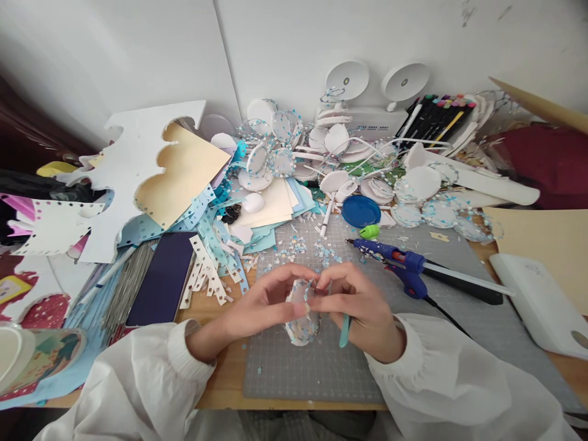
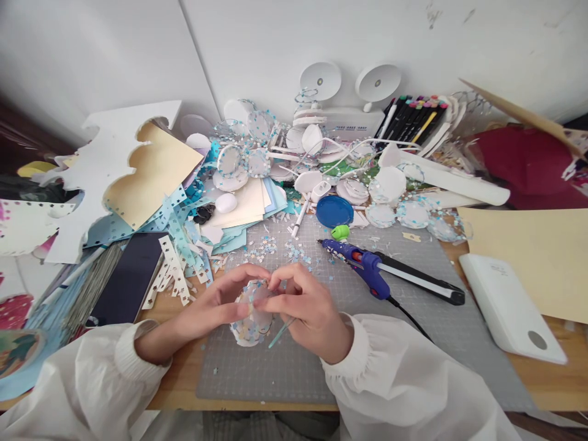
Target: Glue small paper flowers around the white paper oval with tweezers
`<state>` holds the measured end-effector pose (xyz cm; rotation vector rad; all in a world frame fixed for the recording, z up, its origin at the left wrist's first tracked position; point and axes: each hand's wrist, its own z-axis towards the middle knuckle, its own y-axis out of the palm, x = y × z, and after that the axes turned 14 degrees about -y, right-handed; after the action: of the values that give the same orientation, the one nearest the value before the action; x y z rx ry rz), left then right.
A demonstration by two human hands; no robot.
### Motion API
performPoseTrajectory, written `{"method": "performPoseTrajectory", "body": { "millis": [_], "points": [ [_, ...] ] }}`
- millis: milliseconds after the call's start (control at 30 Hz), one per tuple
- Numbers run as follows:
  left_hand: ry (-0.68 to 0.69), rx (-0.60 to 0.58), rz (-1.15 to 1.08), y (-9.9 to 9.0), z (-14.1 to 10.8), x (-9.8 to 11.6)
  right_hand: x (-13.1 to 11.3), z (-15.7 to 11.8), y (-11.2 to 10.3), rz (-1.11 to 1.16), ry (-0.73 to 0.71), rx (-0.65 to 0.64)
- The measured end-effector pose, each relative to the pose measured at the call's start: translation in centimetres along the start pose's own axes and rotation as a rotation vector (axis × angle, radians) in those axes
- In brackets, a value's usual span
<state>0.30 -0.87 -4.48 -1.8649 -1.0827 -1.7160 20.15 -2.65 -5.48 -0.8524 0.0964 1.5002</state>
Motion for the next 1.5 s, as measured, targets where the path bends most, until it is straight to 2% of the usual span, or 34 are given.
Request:
{"method": "performPoseTrajectory", "body": {
  "millis": [167, 300, 400, 567, 700, 1100, 1200, 1400, 1500],
  "points": [
    [0.003, 0.003, -0.048, 0.0, -0.1, 0.1, -0.6, 0.8, -0.6, -0.083, -0.018, 0.017],
    [0.016, -0.008, -0.242, -0.1, -0.1, 0.3, -0.9, 1.3, -1.1, -0.077, 0.205, 0.222],
    [0.015, 0.010, -0.315, -0.1, 0.1, 0.3, -0.5, 1.2, -1.0, 0.099, 0.406, 0.338],
    [0.074, 0.077, -0.306, -0.2, 0.5, 0.2, 0.3, 1.2, -0.7, 0.452, 0.684, 0.313],
    [0.084, 0.112, -0.242, -0.6, 0.6, 0.2, 0.2, 1.4, -0.8, 0.603, 0.836, 0.276],
    [0.139, 0.123, -0.081, -1.1, 0.5, 0.0, -0.1, 1.4, -0.6, 0.622, 0.813, 0.269],
    [0.119, 0.170, -0.075, -1.0, 0.5, 0.0, -0.2, 1.4, -0.6, 0.639, 0.766, 0.300],
    [0.064, 0.226, -0.334, -0.8, 0.3, 0.7, -0.3, 1.5, -1.0, 0.442, 0.586, 0.504],
    [0.032, 0.278, -0.523, -0.9, 0.3, 1.3, 0.1, 1.4, -1.0, 0.437, 0.519, 0.538]
  ]
}}
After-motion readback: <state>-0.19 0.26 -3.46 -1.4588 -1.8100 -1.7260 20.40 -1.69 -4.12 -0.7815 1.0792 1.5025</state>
